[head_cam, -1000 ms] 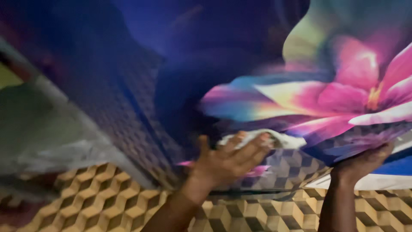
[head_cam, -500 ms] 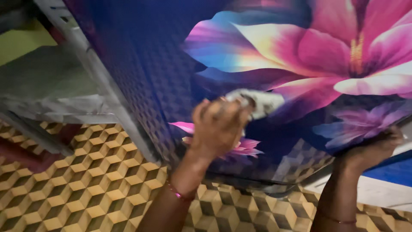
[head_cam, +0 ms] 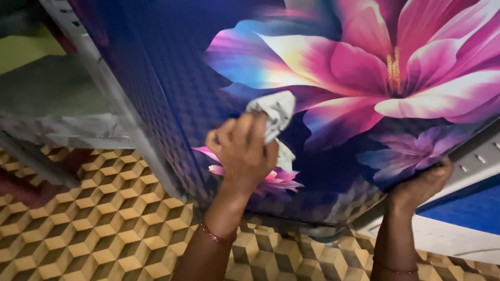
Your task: The person wipes the exterior front surface and handle of a refrigerator using a cloth, moving the cloth across the door panels and around the handle area.
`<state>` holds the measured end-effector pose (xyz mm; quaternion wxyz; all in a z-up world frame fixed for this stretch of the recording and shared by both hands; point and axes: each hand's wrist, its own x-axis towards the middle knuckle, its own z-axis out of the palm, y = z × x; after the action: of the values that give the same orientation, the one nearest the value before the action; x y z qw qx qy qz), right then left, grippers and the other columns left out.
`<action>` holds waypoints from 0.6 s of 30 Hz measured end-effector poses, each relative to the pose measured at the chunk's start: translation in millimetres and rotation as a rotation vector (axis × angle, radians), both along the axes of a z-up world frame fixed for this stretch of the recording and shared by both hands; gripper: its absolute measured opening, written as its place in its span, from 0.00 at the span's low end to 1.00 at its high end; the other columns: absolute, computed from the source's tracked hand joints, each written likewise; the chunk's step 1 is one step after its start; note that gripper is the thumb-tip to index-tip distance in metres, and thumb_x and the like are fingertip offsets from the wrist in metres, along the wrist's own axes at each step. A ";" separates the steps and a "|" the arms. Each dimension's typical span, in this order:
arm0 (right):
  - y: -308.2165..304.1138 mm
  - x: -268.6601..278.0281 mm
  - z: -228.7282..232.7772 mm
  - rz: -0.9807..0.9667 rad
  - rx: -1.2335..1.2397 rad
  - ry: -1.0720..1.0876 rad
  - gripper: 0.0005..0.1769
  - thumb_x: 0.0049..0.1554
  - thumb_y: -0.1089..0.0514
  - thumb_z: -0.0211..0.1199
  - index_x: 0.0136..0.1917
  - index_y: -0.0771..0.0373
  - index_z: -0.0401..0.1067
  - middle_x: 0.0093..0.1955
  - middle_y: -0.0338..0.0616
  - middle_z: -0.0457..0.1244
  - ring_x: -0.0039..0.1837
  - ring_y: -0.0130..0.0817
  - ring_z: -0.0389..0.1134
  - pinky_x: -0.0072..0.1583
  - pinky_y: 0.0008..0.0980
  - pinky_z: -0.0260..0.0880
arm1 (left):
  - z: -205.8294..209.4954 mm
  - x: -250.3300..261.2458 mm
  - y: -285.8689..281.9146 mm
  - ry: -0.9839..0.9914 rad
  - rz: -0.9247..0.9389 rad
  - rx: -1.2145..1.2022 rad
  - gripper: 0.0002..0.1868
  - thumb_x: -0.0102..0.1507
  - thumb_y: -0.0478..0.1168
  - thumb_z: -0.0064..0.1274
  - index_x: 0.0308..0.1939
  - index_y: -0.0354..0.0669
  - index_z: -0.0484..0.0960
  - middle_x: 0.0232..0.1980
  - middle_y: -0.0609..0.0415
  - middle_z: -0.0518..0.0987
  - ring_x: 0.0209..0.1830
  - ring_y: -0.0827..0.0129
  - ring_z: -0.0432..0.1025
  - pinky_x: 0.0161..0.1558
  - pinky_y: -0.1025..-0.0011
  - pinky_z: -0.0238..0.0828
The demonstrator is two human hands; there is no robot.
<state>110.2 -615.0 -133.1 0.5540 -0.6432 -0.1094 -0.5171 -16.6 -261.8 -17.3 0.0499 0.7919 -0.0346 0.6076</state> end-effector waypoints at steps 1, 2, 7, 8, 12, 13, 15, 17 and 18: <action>-1.5 -0.5 -1.5 -0.040 -0.010 0.026 0.47 0.71 0.22 0.38 0.63 0.72 0.63 0.61 0.45 0.56 0.65 0.34 0.59 0.72 0.38 0.61 | -1.6 0.7 -0.9 0.001 0.008 -0.109 0.23 0.60 0.44 0.57 0.59 0.50 0.78 0.61 0.59 0.71 0.58 0.61 0.65 0.57 0.51 0.56; -2.5 0.4 -1.9 -0.081 -0.019 0.051 0.47 0.71 0.21 0.37 0.63 0.71 0.63 0.60 0.45 0.56 0.62 0.33 0.58 0.71 0.36 0.61 | -3.8 0.1 -4.9 0.050 -0.021 -0.044 0.23 0.60 0.45 0.58 0.59 0.52 0.77 0.61 0.59 0.71 0.58 0.61 0.65 0.58 0.50 0.55; -1.7 -5.2 0.4 -0.005 -0.004 0.040 0.47 0.71 0.21 0.37 0.65 0.71 0.63 0.62 0.45 0.57 0.65 0.36 0.59 0.73 0.39 0.62 | -5.1 -11.8 -10.1 0.105 -0.039 0.132 0.26 0.61 0.48 0.57 0.63 0.55 0.73 0.63 0.59 0.69 0.61 0.61 0.64 0.64 0.44 0.53; -2.0 -7.4 -1.9 -0.006 -0.020 0.040 0.48 0.72 0.21 0.37 0.64 0.72 0.62 0.62 0.46 0.57 0.66 0.36 0.59 0.73 0.39 0.62 | -5.0 -9.9 -10.3 0.078 -0.026 0.050 0.26 0.64 0.44 0.55 0.67 0.53 0.70 0.67 0.57 0.67 0.66 0.59 0.64 0.67 0.42 0.51; -6.6 1.0 -14.9 -0.062 -0.026 0.058 0.48 0.70 0.20 0.35 0.63 0.70 0.63 0.61 0.45 0.56 0.64 0.34 0.58 0.71 0.37 0.62 | -9.1 15.1 -39.9 0.215 -0.105 0.014 0.30 0.71 0.49 0.50 0.77 0.54 0.62 0.79 0.56 0.59 0.80 0.57 0.56 0.73 0.27 0.33; -9.8 2.4 -18.9 -0.074 -0.023 0.070 0.48 0.70 0.20 0.34 0.63 0.70 0.64 0.60 0.45 0.57 0.63 0.34 0.58 0.70 0.37 0.63 | -11.6 18.9 -45.0 0.312 -0.157 0.076 0.33 0.71 0.54 0.50 0.78 0.56 0.60 0.81 0.57 0.56 0.82 0.57 0.52 0.72 0.22 0.26; -13.6 7.1 -24.8 -0.097 -0.014 0.086 0.48 0.70 0.20 0.34 0.63 0.69 0.65 0.58 0.47 0.57 0.61 0.34 0.60 0.68 0.35 0.65 | -14.4 27.1 -34.9 0.158 -0.108 0.358 0.35 0.77 0.62 0.42 0.83 0.58 0.50 0.85 0.58 0.45 0.87 0.57 0.39 0.77 0.28 0.19; -14.1 10.6 -28.3 0.147 0.089 0.012 0.46 0.68 0.22 0.40 0.67 0.69 0.60 0.63 0.51 0.59 0.61 0.38 0.63 0.67 0.40 0.70 | -17.8 33.4 -24.3 0.083 -0.097 0.496 0.37 0.79 0.67 0.36 0.85 0.60 0.43 0.87 0.58 0.37 0.88 0.56 0.29 0.78 0.33 0.14; -11.0 12.8 -27.7 0.269 0.144 -0.027 0.46 0.67 0.23 0.43 0.70 0.69 0.58 0.66 0.53 0.59 0.61 0.40 0.64 0.67 0.43 0.73 | -18.3 35.8 -14.2 0.081 -0.110 0.498 0.37 0.79 0.67 0.34 0.84 0.60 0.42 0.87 0.57 0.35 0.88 0.55 0.26 0.77 0.34 0.13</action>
<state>123.0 -626.0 -160.9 0.6616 -0.5743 -0.1645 -0.4533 19.2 -276.0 -35.6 -0.1126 0.8003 -0.2243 0.5445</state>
